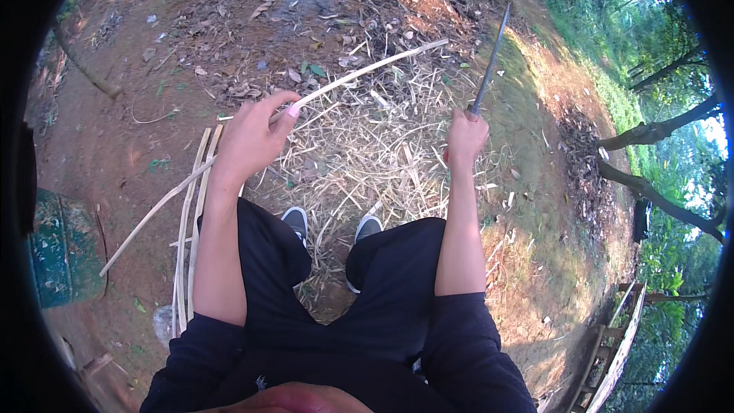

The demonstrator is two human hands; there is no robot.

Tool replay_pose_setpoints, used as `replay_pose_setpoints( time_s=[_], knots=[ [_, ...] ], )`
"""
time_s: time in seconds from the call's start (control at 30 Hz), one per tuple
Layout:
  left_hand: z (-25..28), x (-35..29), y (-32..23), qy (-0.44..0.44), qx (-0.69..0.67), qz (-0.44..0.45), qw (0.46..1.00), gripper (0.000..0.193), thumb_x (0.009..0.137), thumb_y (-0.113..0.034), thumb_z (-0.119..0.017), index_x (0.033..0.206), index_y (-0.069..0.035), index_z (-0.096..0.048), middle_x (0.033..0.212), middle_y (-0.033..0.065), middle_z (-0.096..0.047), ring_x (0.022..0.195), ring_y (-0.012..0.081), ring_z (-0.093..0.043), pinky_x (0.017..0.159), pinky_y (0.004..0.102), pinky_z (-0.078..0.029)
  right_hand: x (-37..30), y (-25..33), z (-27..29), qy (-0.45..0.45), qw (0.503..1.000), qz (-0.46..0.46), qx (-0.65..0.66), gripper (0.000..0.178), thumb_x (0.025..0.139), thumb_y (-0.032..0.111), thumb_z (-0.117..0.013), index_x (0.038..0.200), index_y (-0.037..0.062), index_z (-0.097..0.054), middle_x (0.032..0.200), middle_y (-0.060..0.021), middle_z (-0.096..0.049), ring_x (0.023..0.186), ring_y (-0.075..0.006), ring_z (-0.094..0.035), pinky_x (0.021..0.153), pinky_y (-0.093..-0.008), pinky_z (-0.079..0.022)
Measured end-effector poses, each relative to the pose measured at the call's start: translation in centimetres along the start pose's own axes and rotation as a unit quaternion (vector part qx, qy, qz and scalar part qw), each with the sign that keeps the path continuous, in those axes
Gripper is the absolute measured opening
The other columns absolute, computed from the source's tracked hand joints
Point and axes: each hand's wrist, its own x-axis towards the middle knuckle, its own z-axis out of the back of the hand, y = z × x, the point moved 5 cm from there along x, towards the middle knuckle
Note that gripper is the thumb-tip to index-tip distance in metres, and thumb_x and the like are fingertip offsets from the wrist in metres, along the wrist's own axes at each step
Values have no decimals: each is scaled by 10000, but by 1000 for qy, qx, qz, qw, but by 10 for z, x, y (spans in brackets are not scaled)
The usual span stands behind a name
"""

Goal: The person whittles a thin piece of bamboo using a large blade, repeatedly scraping and peeling away small shavings from the surface.

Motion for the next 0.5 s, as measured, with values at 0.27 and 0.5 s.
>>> replay_pose_setpoints(
  time_s=[0.27,0.5],
  knots=[
    [-7,-1,2,13,18,1,1000,239,958,-251,-638,969,-17,-683,668,167,-642,629,334,-635,618,452,-459,-84,89,-26,138,960,242,-32,179,792,122,-681,681,23,-582,526,-26,-556,458,-122,-492,494,-325,-418],
    [-10,-2,-6,8,-54,-41,998,202,937,-179,-642,906,19,-664,670,166,-653,642,340,-641,629,447,-466,-135,106,-58,163,888,413,-115,99,755,133,-698,774,72,-623,566,-123,-619,487,-313,-626,486,-423,-495]
  ],
)
